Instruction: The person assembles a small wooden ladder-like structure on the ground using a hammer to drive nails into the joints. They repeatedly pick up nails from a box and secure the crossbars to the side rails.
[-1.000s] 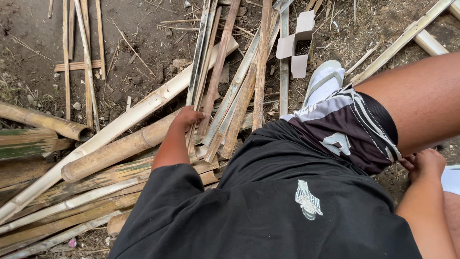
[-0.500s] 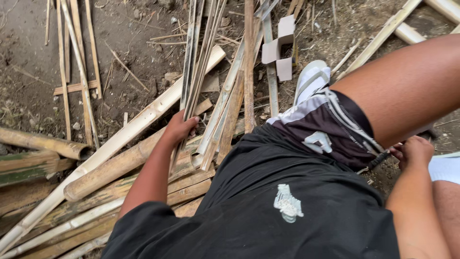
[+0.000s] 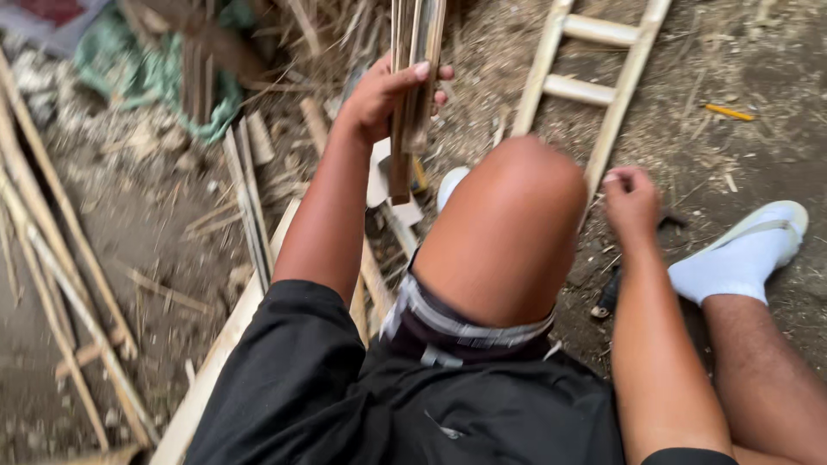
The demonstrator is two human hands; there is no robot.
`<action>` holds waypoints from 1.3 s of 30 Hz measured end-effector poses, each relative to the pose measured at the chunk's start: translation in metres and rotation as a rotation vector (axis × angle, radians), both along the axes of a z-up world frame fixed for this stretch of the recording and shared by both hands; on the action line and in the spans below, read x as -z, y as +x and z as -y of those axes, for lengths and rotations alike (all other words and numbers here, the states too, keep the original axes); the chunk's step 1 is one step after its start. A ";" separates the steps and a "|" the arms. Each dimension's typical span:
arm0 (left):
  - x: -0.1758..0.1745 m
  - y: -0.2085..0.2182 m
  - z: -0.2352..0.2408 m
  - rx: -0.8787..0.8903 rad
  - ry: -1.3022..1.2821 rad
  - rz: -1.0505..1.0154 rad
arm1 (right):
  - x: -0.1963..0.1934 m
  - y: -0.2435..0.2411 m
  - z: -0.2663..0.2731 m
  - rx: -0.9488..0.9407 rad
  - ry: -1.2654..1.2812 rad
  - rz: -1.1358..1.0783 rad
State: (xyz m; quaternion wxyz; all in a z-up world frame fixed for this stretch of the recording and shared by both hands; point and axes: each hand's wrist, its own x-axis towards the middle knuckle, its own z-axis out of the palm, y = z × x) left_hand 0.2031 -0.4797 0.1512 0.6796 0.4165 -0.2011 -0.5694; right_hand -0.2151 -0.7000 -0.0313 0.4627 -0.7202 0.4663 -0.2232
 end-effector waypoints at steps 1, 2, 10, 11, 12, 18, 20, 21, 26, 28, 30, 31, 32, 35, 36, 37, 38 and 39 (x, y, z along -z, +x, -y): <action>0.004 0.002 0.031 0.020 -0.002 -0.017 | 0.015 -0.002 0.007 -0.034 -0.117 -0.045; 0.008 0.004 0.062 0.041 -0.005 -0.035 | 0.031 -0.002 0.010 0.009 -0.078 -0.134; 0.095 -0.024 0.198 0.073 0.143 -0.011 | 0.062 0.051 0.021 0.189 -0.017 -0.519; 0.107 -0.028 0.199 0.053 0.218 0.039 | 0.061 0.063 0.022 0.207 0.027 -0.541; 0.119 -0.033 0.199 0.034 0.293 0.090 | 0.063 0.071 0.026 0.226 0.071 -0.562; 0.181 -0.061 0.176 0.108 0.610 0.177 | 0.101 0.078 0.031 0.240 -0.265 -0.434; 0.199 -0.073 0.175 0.112 0.579 0.086 | 0.103 0.078 0.053 0.254 -0.099 -0.408; 0.208 -0.081 0.174 0.115 0.565 0.042 | 0.100 0.081 0.064 0.262 -0.014 -0.394; 0.260 -0.153 0.193 0.265 0.783 0.184 | 0.047 0.091 0.091 0.152 -0.891 -0.718; 0.273 -0.175 0.189 0.300 0.805 0.188 | 0.043 0.103 0.084 0.077 -0.244 -0.384; 0.280 -0.190 0.182 0.320 0.838 0.175 | 0.046 0.103 0.081 0.024 0.177 -0.280; 0.280 -0.192 0.176 0.272 0.788 0.299 | 0.049 0.102 0.076 0.013 0.285 -0.357; 0.279 -0.191 0.170 0.224 0.735 0.422 | 0.053 0.101 0.071 0.002 0.393 -0.434; 0.265 -0.188 0.163 0.131 0.766 0.330 | 0.068 0.094 0.067 0.084 0.300 -0.257; 0.258 -0.186 0.163 0.109 0.808 0.221 | 0.072 0.095 0.066 0.047 0.309 -0.302; 0.252 -0.182 0.163 0.075 0.803 0.328 | 0.074 0.097 0.062 0.013 0.320 -0.349; 0.248 -0.176 0.165 0.041 0.797 0.434 | 0.076 0.097 0.059 -0.021 0.331 -0.395; 0.244 -0.171 0.167 0.008 0.788 0.538 | 0.076 0.097 0.057 -0.025 0.325 -0.391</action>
